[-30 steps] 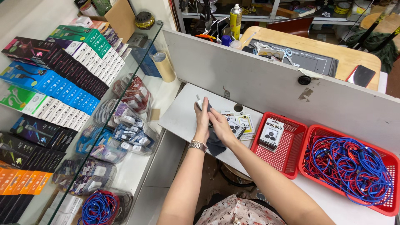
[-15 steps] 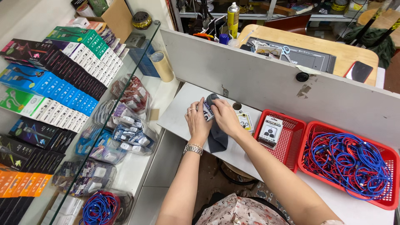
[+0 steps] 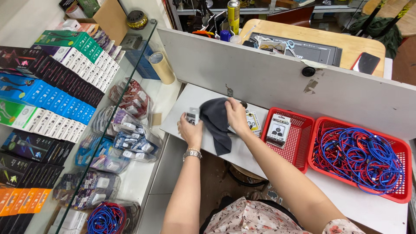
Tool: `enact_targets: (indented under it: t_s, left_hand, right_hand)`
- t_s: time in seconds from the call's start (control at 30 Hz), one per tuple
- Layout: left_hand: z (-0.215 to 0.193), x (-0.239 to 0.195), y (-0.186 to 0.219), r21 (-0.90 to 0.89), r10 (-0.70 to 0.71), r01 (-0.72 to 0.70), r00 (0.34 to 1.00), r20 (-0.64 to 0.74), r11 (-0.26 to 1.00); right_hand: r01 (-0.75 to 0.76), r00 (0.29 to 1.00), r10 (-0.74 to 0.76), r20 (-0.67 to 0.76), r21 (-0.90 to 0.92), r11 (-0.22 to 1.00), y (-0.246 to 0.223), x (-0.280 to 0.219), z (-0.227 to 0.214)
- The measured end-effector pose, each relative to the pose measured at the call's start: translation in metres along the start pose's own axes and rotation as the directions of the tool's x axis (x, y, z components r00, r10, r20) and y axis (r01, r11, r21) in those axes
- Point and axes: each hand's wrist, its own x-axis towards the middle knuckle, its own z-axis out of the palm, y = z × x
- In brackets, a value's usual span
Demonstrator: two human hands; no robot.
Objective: The person wipes the surfaces of small product boxes with a dark cloth at a retail counter. They handle each box individually, wiping all sides, then place them into a red basket. The person also moves a roll of tape and retrieves a stack of boxes from a shelf to continue wiping.
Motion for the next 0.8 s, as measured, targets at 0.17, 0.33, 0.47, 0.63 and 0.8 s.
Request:
enact_targets:
  t_s: [0.17,0.33,0.47,0.63,0.8]
  left_hand:
    - [0.030,0.023,-0.039,-0.635,-0.172,0.297,0.952,0.252,0.713]
    - [0.073,0.004,-0.005,-0.700,0.088,0.412,0.824,0.559,0.583]
    - [0.116,-0.025,0.038,-0.677,0.236,0.328,0.764,0.600,0.659]
    - [0.187,-0.072,0.057,-0.519,0.240,0.268,0.657,0.715,0.812]
    - [0.233,-0.102,0.041,-0.482,0.242,0.294,0.586,0.773,0.826]
  right_hand:
    - [-0.128,0.957,0.050,0.286,0.260,0.957,0.048,0.032,0.017]
    - [-0.129,0.876,0.074,0.477,0.083,0.988,0.073,0.018,-0.007]
    - [-0.365,0.898,0.242,0.368,0.315,0.876,0.092,0.002,-0.062]
    - [-0.373,0.908,0.419,-0.024,0.410,0.832,0.151,-0.010,-0.131]
    - [-0.390,0.880,0.447,-0.159,0.292,0.873,0.205,-0.020,-0.152]
